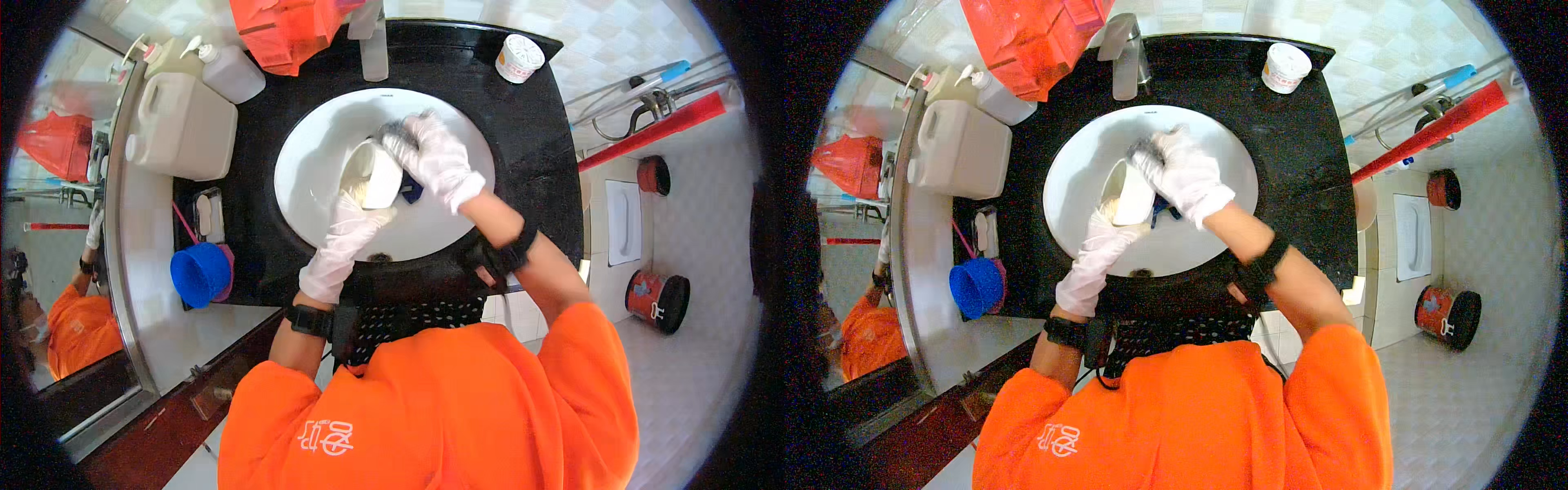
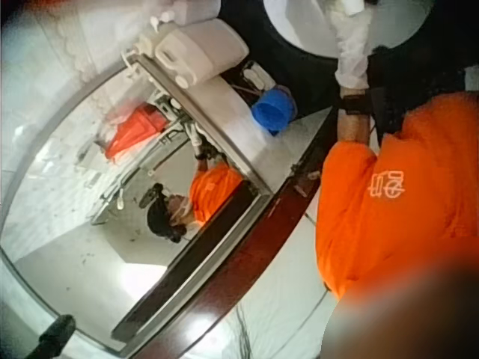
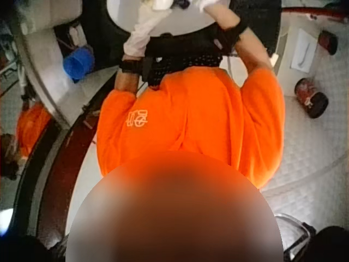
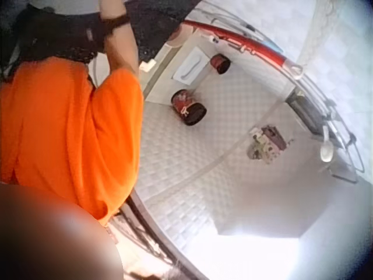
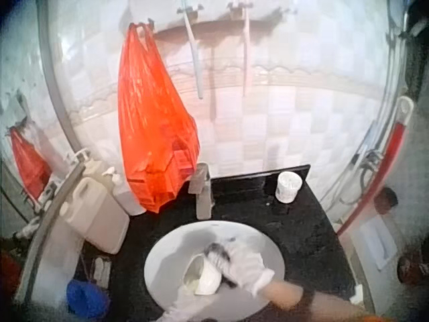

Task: The person washes a white ceramic bowl in a bathroom sink using a blue cloth and a steel wool pad. They scrub the bowl thoroughly, rinse it under running water, and then place it on the counter before walking away.

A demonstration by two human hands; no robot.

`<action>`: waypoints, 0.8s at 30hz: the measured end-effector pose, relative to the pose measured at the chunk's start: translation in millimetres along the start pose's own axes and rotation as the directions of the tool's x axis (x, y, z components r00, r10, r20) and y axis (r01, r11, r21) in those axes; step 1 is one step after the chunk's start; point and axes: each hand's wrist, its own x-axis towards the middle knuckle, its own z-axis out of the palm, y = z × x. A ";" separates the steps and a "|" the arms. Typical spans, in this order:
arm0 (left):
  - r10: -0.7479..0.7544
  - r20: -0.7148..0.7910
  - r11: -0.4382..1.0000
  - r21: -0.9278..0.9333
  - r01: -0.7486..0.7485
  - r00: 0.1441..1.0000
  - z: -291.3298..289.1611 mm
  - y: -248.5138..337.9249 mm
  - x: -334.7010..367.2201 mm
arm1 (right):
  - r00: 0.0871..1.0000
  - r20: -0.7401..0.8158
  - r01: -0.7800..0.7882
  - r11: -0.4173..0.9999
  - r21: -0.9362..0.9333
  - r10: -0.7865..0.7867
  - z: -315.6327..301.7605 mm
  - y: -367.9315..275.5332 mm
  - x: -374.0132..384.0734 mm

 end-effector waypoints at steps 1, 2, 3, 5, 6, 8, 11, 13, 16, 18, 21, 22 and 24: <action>-0.004 -0.017 0.999 0.033 0.004 1.000 2.0 -0.4 1.2 | 0.996 -0.051 -0.067 0.998 -0.007 0.067 -1.0 4.4 7.4; 0.006 -0.020 1.000 -0.006 -0.006 1.000 3.1 0.4 -1.0 | 0.989 -0.141 -0.052 0.998 -0.030 0.047 3.8 2.1 -4.4; -0.006 -0.014 1.000 -0.007 0.006 1.000 1.2 -1.1 1.9 | 0.996 -0.091 -0.006 0.999 -0.046 0.002 -2.9 -12.0 -11.7; -0.039 0.024 0.999 0.003 0.039 0.999 -1.9 -3.6 2.7 | 0.981 -0.053 0.183 0.983 -0.030 -0.185 0.9 -8.5 -27.6; 0.039 0.032 0.996 0.074 -0.041 0.999 2.2 11.3 -1.9 | 0.998 0.047 0.046 0.999 -0.007 -0.045 -6.3 -9.6 -25.0; 0.010 0.016 1.000 0.027 -0.011 1.000 8.3 6.2 -3.3 | 0.997 0.041 -0.059 0.998 -0.036 0.061 -3.8 6.5 -13.7; 0.009 0.006 0.997 -0.073 -0.008 1.000 3.5 11.0 5.1 | 0.992 0.031 0.122 0.992 0.031 -0.123 -5.5 -22.3 -28.0; 0.042 0.053 0.999 -0.031 -0.040 0.998 2.1 10.9 7.6 | 0.996 0.032 0.087 0.995 -0.039 -0.085 -1.3 -7.1 -31.0; 0.037 0.081 0.994 0.097 -0.045 0.996 -1.1 6.3 6.0 | 0.986 0.093 -0.132 0.991 -0.037 0.135 -5.2 0.1 -8.6; 0.030 0.043 0.998 0.046 -0.032 0.999 -2.4 4.4 6.3 | 0.991 0.066 -0.113 0.993 -0.032 0.115 -5.9 -16.7 -15.7; 0.028 0.029 0.996 -0.086 -0.025 0.999 1.2 4.9 5.1 | 1.000 0.008 -0.004 1.000 0.016 0.004 5.4 -6.6 -24.9; 0.000 0.016 0.998 -0.057 0.001 1.000 3.5 2.7 4.6 | 0.992 0.046 -0.122 0.990 0.070 0.119 6.2 4.8 -10.6; -0.049 0.086 0.999 0.012 0.048 0.995 1.9 10.0 2.6 | 0.954 0.067 -0.297 0.951 0.085 0.292 -1.4 -1.9 -1.9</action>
